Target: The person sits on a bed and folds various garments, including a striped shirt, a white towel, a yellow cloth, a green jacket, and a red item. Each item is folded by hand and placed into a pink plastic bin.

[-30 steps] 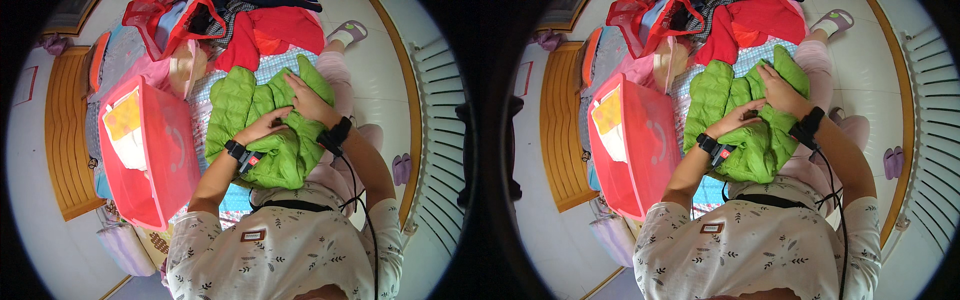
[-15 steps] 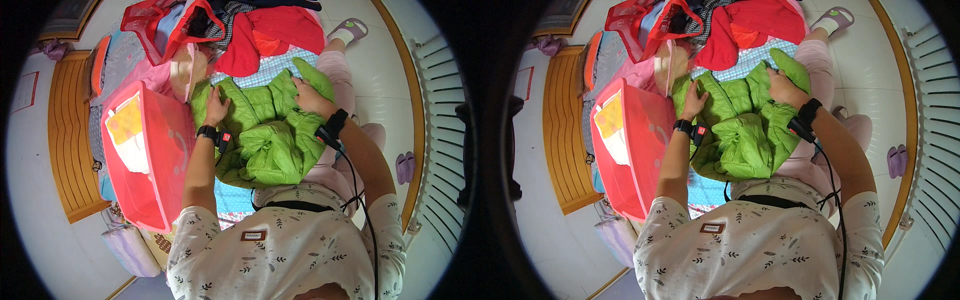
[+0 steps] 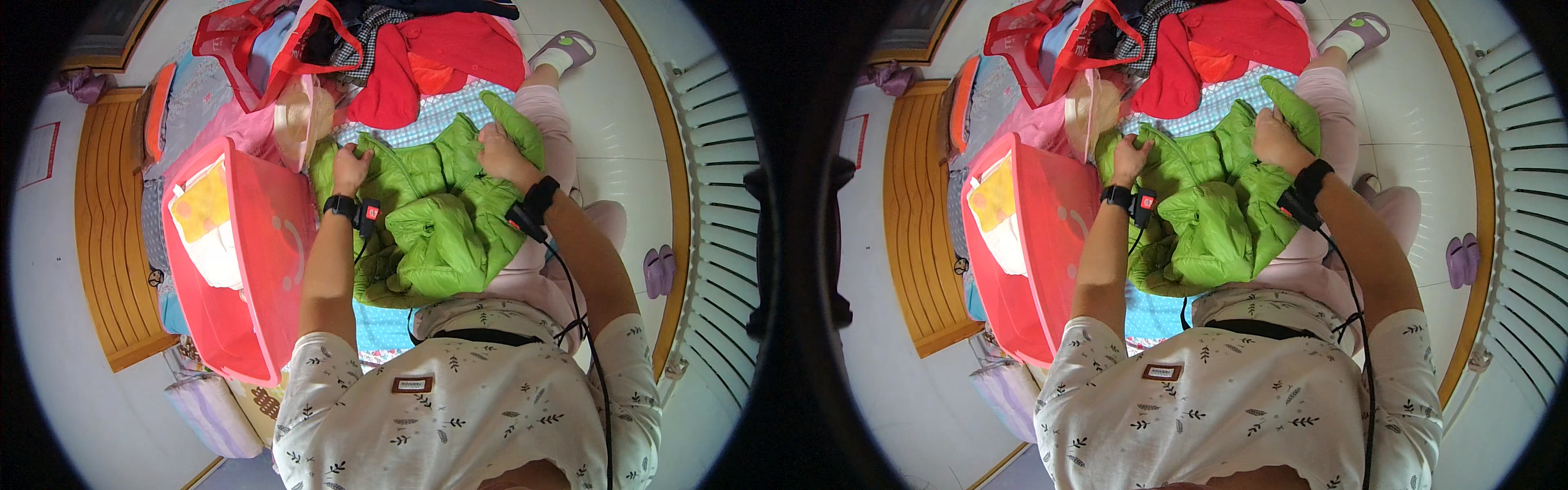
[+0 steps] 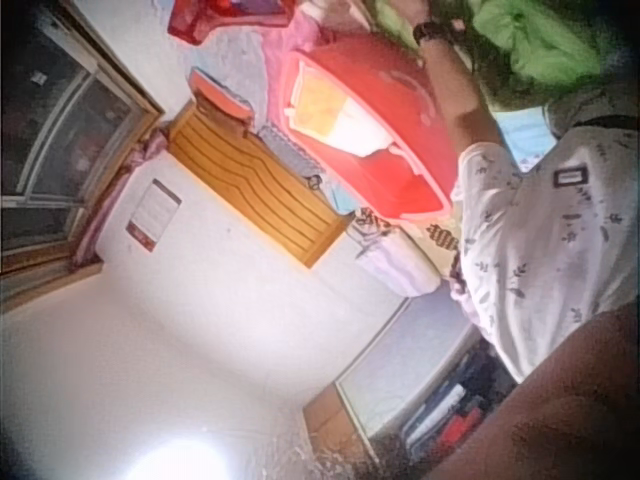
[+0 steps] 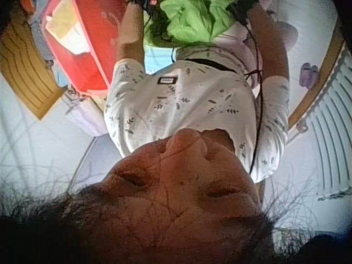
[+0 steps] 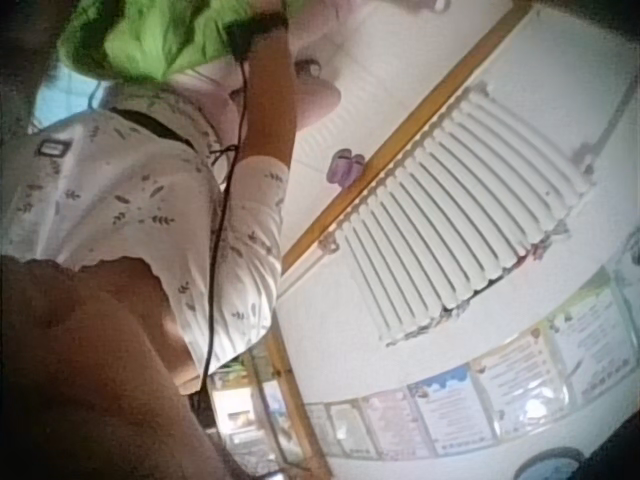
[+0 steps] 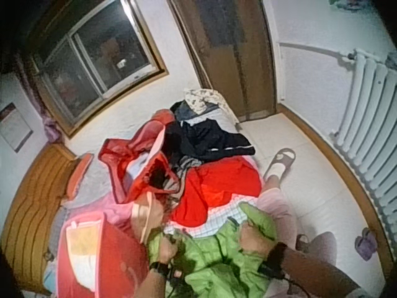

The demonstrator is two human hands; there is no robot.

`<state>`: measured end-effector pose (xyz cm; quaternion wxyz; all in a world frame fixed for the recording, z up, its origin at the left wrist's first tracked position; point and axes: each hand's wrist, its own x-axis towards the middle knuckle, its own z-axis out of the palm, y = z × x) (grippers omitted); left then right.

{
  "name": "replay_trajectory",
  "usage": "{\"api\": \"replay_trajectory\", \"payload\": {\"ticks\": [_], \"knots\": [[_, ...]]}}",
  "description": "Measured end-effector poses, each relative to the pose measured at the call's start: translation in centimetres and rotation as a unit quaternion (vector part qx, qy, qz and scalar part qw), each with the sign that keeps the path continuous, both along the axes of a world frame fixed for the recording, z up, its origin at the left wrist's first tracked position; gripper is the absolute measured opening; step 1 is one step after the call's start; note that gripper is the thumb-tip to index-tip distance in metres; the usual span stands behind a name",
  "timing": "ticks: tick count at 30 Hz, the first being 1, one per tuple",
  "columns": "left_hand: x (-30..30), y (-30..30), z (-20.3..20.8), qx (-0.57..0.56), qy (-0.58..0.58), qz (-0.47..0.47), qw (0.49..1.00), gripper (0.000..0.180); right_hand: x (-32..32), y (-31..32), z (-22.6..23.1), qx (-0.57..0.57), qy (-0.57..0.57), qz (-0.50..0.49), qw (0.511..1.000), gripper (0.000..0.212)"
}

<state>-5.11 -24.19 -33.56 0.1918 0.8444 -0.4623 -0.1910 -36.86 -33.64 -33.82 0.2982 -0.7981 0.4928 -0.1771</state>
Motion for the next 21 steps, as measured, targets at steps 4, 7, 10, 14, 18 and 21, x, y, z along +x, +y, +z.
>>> {"api": "replay_trajectory", "payload": {"ticks": [4,7,10,14,18,21], "knots": [[-2.8,2.2,4.4,-0.148,-0.183,-0.150,0.960,0.034,-0.6,-2.1,-1.2,0.116,-0.143,-0.040,0.982,0.030],[-4.8,3.3,7.0,-0.270,-0.030,-0.191,0.943,0.023,-1.7,-3.1,0.6,0.278,-0.171,0.059,0.943,0.044],[-7.9,4.9,8.7,-0.221,0.389,-0.057,0.892,0.009,-2.3,-2.3,4.0,0.304,-0.167,0.109,0.932,0.052],[-12.1,5.5,10.8,-0.222,0.507,-0.008,0.833,0.019,-4.0,1.2,8.4,0.353,-0.433,0.188,0.808,0.041],[-15.1,6.2,13.4,-0.197,0.540,-0.037,0.817,0.022,-5.9,3.1,11.5,0.348,-0.391,0.199,0.829,0.023],[-16.8,6.3,15.0,-0.192,0.541,-0.049,0.818,0.024,-6.6,4.3,12.5,0.303,-0.366,0.206,0.855,0.020]]}}
